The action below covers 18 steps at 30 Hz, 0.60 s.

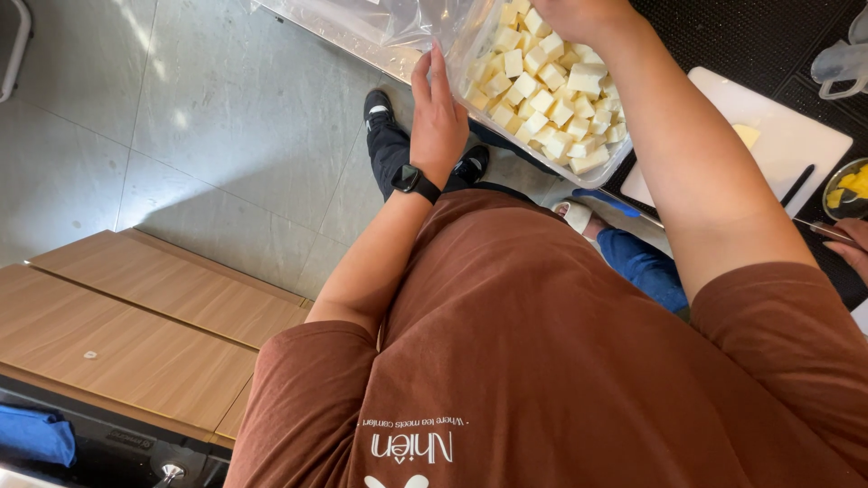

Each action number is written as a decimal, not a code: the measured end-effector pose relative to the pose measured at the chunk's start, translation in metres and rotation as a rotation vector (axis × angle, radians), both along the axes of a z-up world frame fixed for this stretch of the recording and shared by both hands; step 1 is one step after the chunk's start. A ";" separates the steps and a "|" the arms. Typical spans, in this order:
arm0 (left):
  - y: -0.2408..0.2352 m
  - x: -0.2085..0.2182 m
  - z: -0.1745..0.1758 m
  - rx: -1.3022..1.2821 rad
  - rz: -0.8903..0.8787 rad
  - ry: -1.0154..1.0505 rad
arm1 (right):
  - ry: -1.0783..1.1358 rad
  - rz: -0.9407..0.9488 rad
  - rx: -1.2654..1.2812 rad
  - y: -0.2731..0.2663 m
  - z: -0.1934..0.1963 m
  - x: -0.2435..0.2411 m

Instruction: The person washes their hands at a sink, then picks up a clear plastic bag and a container of cubed white food. They pour the cubes into the bag and seal it.

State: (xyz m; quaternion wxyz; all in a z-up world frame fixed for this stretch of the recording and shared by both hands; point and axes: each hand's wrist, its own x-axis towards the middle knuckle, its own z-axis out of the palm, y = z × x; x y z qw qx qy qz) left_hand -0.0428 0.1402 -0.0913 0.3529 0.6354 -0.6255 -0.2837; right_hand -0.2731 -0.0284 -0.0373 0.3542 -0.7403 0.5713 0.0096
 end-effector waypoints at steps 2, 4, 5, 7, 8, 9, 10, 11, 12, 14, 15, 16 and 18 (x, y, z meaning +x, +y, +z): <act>0.003 -0.001 -0.005 -0.056 0.019 -0.021 | -0.001 -0.061 0.035 0.000 0.004 0.002; 0.007 -0.004 0.000 -0.052 0.003 0.003 | -0.001 -0.091 0.053 0.002 0.009 0.006; 0.009 -0.005 0.003 -0.046 -0.014 0.026 | -0.002 -0.121 0.072 0.003 0.011 0.008; 0.015 -0.008 0.006 -0.035 -0.001 0.014 | -0.006 -0.149 0.088 0.004 0.016 0.015; 0.016 -0.009 0.008 -0.025 0.010 0.003 | -0.009 -0.179 0.104 0.003 0.020 0.018; 0.016 -0.008 0.012 -0.030 0.011 0.001 | -0.011 -0.178 0.099 0.001 0.023 0.022; 0.018 -0.009 0.015 0.038 0.080 0.111 | -0.011 -0.209 0.115 0.001 0.028 0.023; 0.019 -0.010 0.019 0.107 0.147 0.222 | -0.010 -0.240 0.131 0.000 0.032 0.023; 0.018 -0.012 0.017 0.101 0.145 0.224 | -0.009 -0.242 0.124 -0.002 0.036 0.024; 0.022 -0.017 0.012 0.156 0.283 0.460 | -0.011 -0.305 0.155 -0.004 0.044 0.026; 0.017 -0.022 0.006 0.156 0.282 0.461 | -0.009 -0.307 0.154 -0.004 0.048 0.026; 0.014 -0.026 0.000 0.183 0.415 0.604 | 0.004 -0.347 0.201 -0.004 0.051 0.026; 0.005 -0.031 0.003 0.211 0.550 0.744 | 0.016 -0.388 0.247 -0.005 0.046 0.023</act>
